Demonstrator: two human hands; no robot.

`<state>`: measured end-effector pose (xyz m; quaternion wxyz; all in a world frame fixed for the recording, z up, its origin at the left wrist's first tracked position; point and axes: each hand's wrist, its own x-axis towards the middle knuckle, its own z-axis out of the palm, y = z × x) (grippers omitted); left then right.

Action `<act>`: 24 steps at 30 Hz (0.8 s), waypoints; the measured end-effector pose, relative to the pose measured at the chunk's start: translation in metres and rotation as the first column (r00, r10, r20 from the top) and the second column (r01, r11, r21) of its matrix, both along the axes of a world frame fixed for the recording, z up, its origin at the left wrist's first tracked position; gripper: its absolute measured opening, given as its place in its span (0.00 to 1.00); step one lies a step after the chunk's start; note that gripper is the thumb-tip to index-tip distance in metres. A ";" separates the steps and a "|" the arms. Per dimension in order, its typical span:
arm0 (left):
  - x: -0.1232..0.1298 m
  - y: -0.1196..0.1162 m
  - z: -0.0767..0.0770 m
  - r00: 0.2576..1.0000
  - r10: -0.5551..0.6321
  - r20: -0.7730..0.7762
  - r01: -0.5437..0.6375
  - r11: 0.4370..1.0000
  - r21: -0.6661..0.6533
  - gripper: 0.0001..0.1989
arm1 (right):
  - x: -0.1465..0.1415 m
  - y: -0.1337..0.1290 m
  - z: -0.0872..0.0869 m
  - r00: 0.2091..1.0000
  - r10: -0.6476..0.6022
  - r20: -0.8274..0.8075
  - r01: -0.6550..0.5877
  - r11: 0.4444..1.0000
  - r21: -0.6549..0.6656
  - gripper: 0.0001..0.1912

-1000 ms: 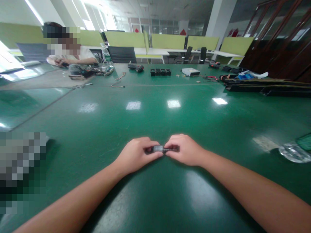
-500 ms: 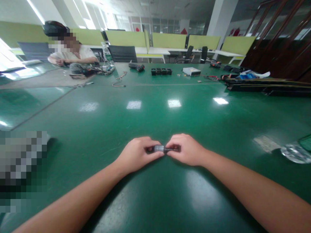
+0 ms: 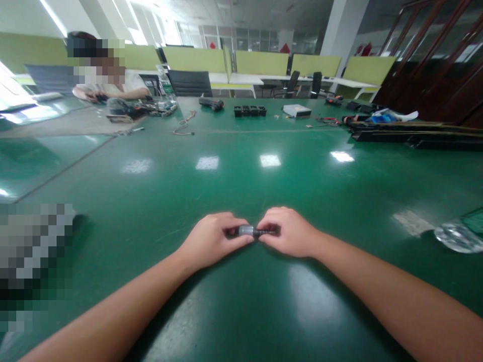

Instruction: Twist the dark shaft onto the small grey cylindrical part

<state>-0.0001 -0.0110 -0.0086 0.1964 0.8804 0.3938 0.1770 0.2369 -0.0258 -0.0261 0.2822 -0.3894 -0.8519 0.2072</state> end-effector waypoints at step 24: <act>-0.001 0.000 -0.002 1.000 -0.004 0.024 0.004 1.000 0.007 0.14 | 0.001 0.002 -0.001 1.000 -0.014 -0.008 0.014 1.000 -0.005 0.02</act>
